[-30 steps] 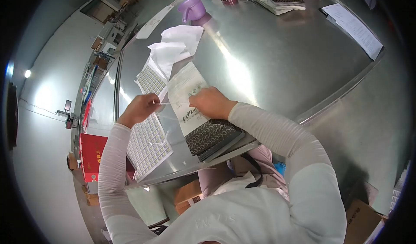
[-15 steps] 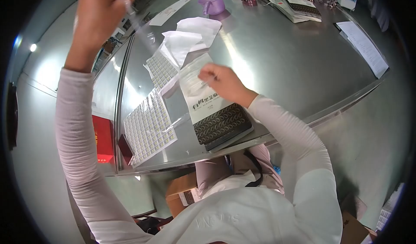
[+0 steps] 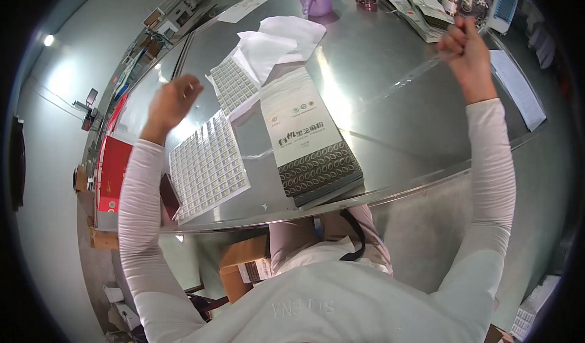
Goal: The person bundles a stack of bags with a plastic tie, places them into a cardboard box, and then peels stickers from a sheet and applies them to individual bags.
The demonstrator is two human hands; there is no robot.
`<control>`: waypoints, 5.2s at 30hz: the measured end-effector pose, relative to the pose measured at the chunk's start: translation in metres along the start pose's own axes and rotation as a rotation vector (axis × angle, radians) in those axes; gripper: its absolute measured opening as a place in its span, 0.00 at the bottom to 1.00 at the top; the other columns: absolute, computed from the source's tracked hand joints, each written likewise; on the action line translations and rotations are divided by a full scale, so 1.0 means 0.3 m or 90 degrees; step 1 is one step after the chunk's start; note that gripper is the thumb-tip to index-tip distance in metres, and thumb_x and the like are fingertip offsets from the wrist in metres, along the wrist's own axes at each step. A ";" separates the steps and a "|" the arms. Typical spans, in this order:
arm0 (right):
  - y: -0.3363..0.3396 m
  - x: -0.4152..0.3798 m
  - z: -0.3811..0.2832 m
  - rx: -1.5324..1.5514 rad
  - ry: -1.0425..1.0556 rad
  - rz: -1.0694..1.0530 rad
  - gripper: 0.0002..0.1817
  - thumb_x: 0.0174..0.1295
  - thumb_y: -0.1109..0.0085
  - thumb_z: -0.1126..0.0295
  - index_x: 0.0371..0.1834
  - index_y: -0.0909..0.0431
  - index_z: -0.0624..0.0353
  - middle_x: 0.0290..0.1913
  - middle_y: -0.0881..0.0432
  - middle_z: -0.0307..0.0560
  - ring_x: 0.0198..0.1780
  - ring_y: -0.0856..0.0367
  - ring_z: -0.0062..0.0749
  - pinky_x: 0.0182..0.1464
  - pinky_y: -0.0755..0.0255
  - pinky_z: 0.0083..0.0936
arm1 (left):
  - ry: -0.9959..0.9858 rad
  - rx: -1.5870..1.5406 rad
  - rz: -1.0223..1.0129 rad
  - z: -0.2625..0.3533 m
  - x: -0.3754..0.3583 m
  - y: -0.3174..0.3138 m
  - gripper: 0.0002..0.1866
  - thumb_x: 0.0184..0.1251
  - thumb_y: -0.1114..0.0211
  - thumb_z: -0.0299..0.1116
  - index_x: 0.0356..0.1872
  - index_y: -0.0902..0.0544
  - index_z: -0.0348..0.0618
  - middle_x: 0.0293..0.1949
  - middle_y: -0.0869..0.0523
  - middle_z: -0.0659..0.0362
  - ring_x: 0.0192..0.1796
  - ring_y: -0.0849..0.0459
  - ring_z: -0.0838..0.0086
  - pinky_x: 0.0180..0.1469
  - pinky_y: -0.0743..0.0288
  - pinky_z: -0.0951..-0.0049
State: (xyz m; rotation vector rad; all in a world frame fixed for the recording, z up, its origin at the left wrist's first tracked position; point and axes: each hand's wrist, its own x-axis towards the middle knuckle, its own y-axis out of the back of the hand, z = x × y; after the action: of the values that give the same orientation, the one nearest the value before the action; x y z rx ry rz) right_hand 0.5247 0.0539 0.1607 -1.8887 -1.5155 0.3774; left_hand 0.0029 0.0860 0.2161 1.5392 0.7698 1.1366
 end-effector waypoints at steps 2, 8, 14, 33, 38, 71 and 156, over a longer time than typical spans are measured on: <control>0.041 0.028 -0.038 -0.001 0.015 0.032 0.16 0.76 0.61 0.54 0.33 0.32 0.50 0.20 0.46 0.29 0.21 0.48 0.19 0.38 0.36 0.26 | 0.078 -0.026 -0.039 -0.042 -0.056 -0.087 0.13 0.63 0.35 0.41 0.37 0.15 0.42 0.31 0.14 0.48 0.35 0.14 0.54 0.40 0.22 0.59; 0.187 0.132 -0.059 -0.076 0.045 0.185 0.16 0.76 0.59 0.55 0.33 0.31 0.51 0.20 0.46 0.30 0.21 0.48 0.20 0.35 0.37 0.25 | 0.247 -0.192 -0.111 -0.159 -0.102 -0.371 0.20 0.64 0.38 0.47 0.38 0.13 0.36 0.36 0.13 0.44 0.40 0.14 0.51 0.48 0.22 0.58; 0.415 0.137 0.020 -0.590 -0.119 0.282 0.27 0.64 0.46 0.38 0.30 0.25 0.54 0.23 0.26 0.36 0.24 0.29 0.23 0.26 0.36 0.30 | 0.424 -0.230 -0.060 -0.284 -0.034 -0.678 0.34 0.62 0.43 0.61 0.22 0.16 0.31 0.18 0.17 0.48 0.23 0.15 0.61 0.38 0.23 0.63; 0.266 -0.125 0.161 -0.867 0.257 -0.009 0.10 0.63 0.39 0.71 0.44 0.21 0.62 0.33 0.19 0.39 0.35 0.20 0.26 0.38 0.27 0.21 | 0.257 -0.486 0.334 -0.071 0.020 -0.370 0.12 0.62 0.35 0.33 0.39 0.21 0.34 0.33 0.14 0.48 0.36 0.15 0.59 0.39 0.24 0.65; -0.304 -0.279 0.147 -0.973 0.584 -0.330 0.22 0.49 0.29 0.70 0.49 0.23 0.55 0.53 0.23 0.48 0.55 0.26 0.47 0.56 0.32 0.36 | 0.005 -0.472 0.268 0.112 -0.151 -0.022 0.07 0.63 0.34 0.27 0.38 0.21 0.36 0.27 0.17 0.55 0.28 0.21 0.73 0.34 0.28 0.75; -0.454 -0.475 0.478 -0.974 -0.005 -0.663 0.11 0.62 0.40 0.63 0.38 0.28 0.55 0.26 0.20 0.46 0.35 0.19 0.43 0.41 0.29 0.34 | 0.085 -0.832 -0.328 0.253 -0.375 -0.294 0.06 0.65 0.34 0.28 0.37 0.18 0.35 0.29 0.17 0.63 0.31 0.25 0.86 0.34 0.29 0.81; -0.148 -0.102 0.505 -1.124 0.203 -0.209 0.18 0.58 0.34 0.68 0.50 0.23 0.61 0.44 0.19 0.49 0.45 0.19 0.37 0.48 0.26 0.29 | 0.048 -0.900 -0.360 0.183 -0.357 -0.450 0.09 0.65 0.35 0.31 0.38 0.18 0.34 0.29 0.16 0.62 0.32 0.23 0.84 0.36 0.27 0.79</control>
State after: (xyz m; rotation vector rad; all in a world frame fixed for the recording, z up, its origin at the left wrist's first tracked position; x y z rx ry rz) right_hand 0.3914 0.0780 0.0738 -2.4049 -1.9664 -1.8968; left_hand 0.0271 0.0067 0.0555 0.0748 0.2293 0.9078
